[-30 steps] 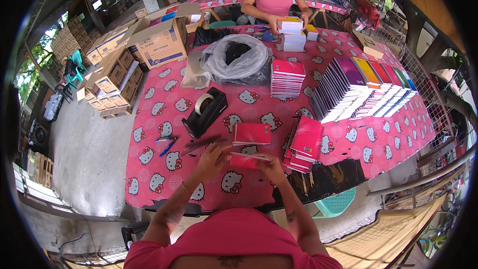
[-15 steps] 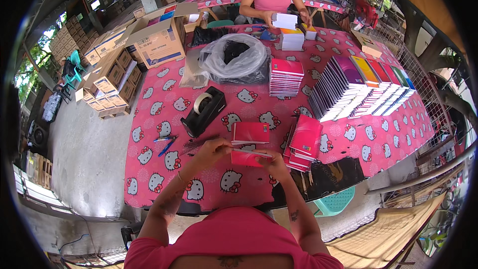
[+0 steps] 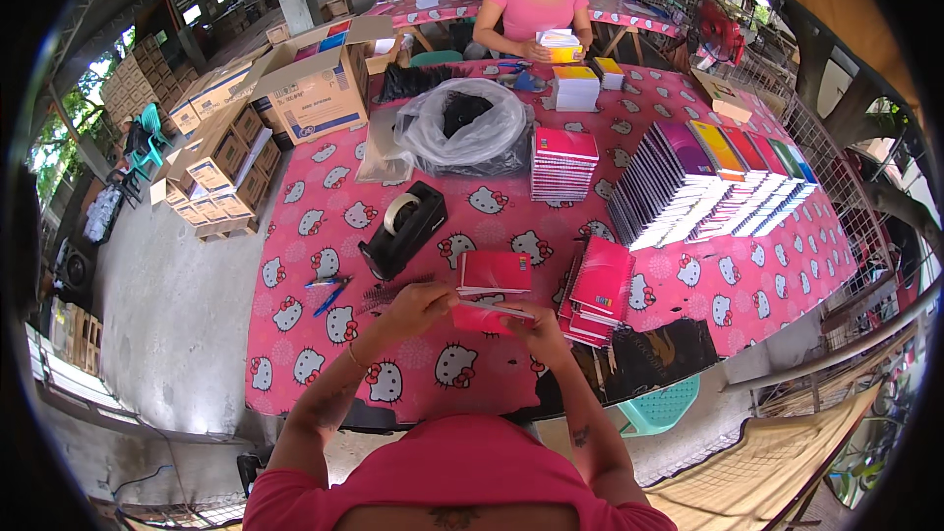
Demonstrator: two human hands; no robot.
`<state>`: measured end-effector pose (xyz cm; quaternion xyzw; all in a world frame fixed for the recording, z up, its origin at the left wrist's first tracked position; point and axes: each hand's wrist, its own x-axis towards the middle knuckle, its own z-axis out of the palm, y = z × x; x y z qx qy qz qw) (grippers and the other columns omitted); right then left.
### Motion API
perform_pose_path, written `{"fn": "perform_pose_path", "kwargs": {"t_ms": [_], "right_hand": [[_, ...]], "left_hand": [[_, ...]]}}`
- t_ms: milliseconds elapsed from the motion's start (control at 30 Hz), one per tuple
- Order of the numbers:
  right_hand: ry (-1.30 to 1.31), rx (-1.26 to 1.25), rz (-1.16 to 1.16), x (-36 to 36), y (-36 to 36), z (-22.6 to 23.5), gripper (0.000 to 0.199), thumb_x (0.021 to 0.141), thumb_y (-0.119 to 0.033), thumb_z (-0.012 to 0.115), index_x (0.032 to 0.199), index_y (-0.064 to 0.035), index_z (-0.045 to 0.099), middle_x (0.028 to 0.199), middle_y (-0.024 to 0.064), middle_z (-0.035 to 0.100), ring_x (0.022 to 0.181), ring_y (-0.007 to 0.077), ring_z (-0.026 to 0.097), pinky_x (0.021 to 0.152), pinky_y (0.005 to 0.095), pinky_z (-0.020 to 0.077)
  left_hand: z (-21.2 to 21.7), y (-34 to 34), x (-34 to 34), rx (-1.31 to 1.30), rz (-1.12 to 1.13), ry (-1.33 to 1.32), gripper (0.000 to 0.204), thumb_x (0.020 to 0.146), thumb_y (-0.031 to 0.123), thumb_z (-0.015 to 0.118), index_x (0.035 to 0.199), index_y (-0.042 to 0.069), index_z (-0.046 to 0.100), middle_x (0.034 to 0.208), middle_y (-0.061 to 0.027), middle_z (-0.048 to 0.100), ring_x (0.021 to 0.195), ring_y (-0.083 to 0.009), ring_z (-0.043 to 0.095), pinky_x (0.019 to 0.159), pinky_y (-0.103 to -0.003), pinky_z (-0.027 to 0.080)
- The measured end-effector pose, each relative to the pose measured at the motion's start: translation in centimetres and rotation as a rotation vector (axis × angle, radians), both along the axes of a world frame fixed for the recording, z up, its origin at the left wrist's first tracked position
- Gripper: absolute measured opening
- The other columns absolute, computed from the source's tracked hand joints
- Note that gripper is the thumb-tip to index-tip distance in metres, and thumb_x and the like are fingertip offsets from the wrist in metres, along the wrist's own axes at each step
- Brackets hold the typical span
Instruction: The person places a clear plastic sheet into the cover of a pink notebook and then places the notebook into a stack.
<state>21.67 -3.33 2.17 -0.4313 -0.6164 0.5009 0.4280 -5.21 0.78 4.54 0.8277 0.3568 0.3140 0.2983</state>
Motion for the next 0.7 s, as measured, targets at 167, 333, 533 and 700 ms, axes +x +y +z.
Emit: {"fn": "perform_pose_path", "kwargs": {"t_ms": [167, 333, 533, 700], "right_hand": [[0.002, 0.047, -0.051, -0.7, -0.4, 0.6, 0.027, 0.088, -0.005, 0.070, 0.114, -0.0014, 0.069, 0.104, 0.0059, 0.070, 0.097, 0.0111, 0.061, 0.087, 0.0266, 0.0473], [0.042, -0.024, -0.225, -1.2, -1.0, 2.4, 0.028, 0.088, -0.010, 0.071, 0.115, -0.0026, 0.069, 0.101, 0.0038, 0.070, 0.088, 0.0088, 0.061, 0.079, 0.0254, 0.0494], [-0.039, -0.006, -0.233, -2.3, -1.2, 3.1, 0.029, 0.089, -0.005, 0.067, 0.118, -0.0011, 0.068, 0.102, 0.0056, 0.071, 0.088, 0.0106, 0.062, 0.081, 0.0278, 0.0502], [0.063, -0.036, -0.249, -1.0, -0.4, 2.3, 0.032, 0.088, -0.006, 0.068, 0.119, -0.0026, 0.068, 0.097, 0.0045, 0.071, 0.083, 0.0087, 0.061, 0.075, 0.0262, 0.0500]], "left_hand": [[-0.1, -0.2, 0.5, 0.227, 0.155, 0.277, 0.044, 0.086, 0.034, 0.069, 0.122, 0.010, 0.059, 0.123, -0.0128, 0.056, 0.111, -0.0321, 0.057, 0.089, -0.049, 0.046], [-1.4, -6.3, 3.9, 0.473, 0.350, 0.514, 0.078, 0.089, 0.048, 0.059, 0.145, -0.001, 0.037, 0.150, -0.0204, 0.037, 0.140, -0.0371, 0.034, 0.112, -0.063, 0.020], [1.9, -3.2, 4.7, 0.495, 0.411, 0.546, 0.079, 0.090, 0.048, 0.056, 0.146, -0.003, 0.036, 0.154, -0.0246, 0.031, 0.146, -0.0397, 0.025, 0.114, -0.066, 0.011], [-0.3, -5.4, 5.1, 0.540, 0.281, 0.516, 0.078, 0.093, 0.049, 0.051, 0.145, -0.006, 0.036, 0.153, -0.0282, 0.029, 0.146, -0.0428, 0.022, 0.114, -0.065, 0.012]]}}
